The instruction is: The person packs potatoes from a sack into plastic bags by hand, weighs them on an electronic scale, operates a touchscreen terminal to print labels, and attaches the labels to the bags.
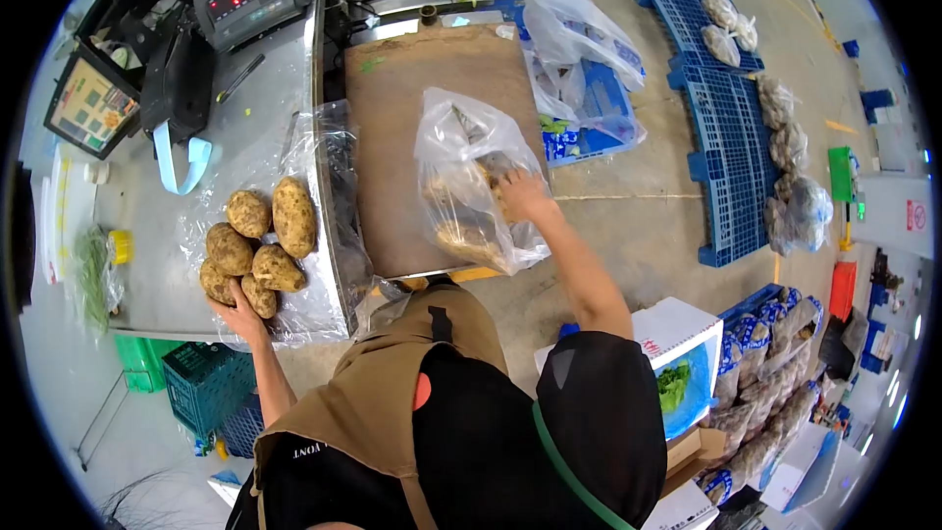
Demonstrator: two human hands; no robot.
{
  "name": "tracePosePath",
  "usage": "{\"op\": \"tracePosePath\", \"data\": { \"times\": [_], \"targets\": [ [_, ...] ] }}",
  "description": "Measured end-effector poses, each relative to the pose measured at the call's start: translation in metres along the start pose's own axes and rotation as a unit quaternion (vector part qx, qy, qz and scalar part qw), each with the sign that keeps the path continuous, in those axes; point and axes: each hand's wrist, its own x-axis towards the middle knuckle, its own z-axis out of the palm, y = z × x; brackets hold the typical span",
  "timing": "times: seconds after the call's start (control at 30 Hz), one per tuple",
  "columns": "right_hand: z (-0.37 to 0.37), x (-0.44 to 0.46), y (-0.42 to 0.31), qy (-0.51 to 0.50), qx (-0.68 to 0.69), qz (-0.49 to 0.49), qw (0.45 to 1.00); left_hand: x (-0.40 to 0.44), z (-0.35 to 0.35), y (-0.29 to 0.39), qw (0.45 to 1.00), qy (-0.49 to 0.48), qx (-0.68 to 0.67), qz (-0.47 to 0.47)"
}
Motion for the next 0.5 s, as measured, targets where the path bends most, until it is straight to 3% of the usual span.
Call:
{"op": "tracePosePath", "data": {
  "times": [0.13, 0.23, 0.33, 0.4, 0.47, 0.5],
  "targets": [
    [-0.020, 0.007, 0.011, -0.116, -0.031, -0.052, 0.991, 0.003, 0.002, -0.011, 1.000, 0.011, 0.001, 0.010],
    [-0.011, -0.003, 0.007, -0.014, -0.032, -0.086, 0.996, 0.007, 0.004, -0.022, 1.000, 0.015, 0.013, 0.018],
    [0.009, -0.024, 0.001, 0.170, 0.016, -0.065, 0.983, 0.006, 0.002, -0.020, 1.000, 0.018, 0.003, 0.022],
    [0.008, -0.036, -0.009, 0.251, 0.070, -0.023, 0.965, 0.004, 0.003, -0.016, 0.999, 0.030, -0.008, 0.025],
    [-0.022, -0.043, -0.038, 0.250, 0.227, 0.103, 0.936, 0.004, -0.001, -0.011, 1.000, 0.021, 0.001, -0.004],
    [-0.033, -0.042, -0.042, 0.250, 0.293, 0.120, 0.915, 0.007, -0.001, -0.018, 1.000, 0.023, 0.004, 0.007]
  ]
}}
